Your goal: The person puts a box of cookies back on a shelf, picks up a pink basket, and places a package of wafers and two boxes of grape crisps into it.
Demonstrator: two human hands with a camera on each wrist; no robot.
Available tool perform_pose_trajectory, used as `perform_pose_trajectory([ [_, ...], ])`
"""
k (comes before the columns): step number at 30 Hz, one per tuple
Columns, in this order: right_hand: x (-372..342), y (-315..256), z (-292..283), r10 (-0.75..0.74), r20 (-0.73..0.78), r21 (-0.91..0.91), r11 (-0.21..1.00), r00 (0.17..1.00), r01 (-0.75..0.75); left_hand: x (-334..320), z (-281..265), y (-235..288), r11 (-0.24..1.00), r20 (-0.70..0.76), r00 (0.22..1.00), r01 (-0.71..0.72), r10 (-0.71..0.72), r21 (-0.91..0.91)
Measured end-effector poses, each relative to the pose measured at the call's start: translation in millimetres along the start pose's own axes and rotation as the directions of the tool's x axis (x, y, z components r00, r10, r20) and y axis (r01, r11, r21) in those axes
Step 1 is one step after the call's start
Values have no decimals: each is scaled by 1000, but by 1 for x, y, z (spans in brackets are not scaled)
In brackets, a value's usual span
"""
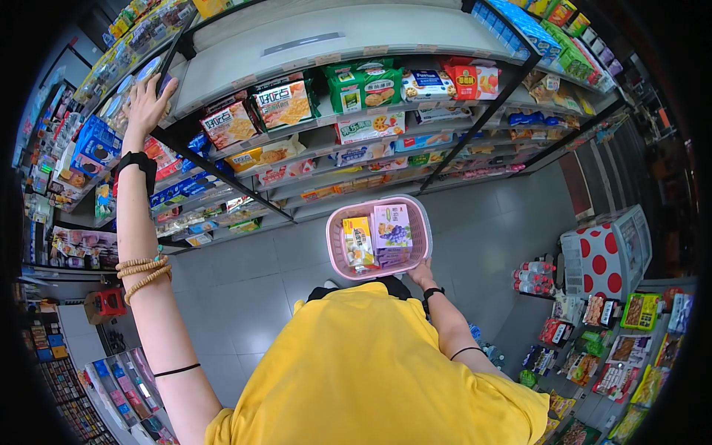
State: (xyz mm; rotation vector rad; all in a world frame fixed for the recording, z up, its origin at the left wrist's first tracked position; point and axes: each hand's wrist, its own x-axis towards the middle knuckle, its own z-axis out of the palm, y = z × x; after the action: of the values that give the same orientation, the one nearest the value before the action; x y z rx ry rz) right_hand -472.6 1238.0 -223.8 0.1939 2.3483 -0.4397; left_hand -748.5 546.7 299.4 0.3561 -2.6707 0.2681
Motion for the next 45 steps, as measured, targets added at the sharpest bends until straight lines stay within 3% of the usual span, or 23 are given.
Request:
perform_pose_trajectory([
  [10,-4,-4,-5,-31,23,-49,998,999,33,1,0,-1,1000,12,1000,1,-1,-2],
  [25,5,6,7,25,-14,64,998,1000,-24,-1,-2,1,1000,2,1000,-4,4,-5],
  [45,-5,-5,-6,-20,15,-34,999,1000,21,1,2,-2,1000,-14,1000,-16,16,7],
])
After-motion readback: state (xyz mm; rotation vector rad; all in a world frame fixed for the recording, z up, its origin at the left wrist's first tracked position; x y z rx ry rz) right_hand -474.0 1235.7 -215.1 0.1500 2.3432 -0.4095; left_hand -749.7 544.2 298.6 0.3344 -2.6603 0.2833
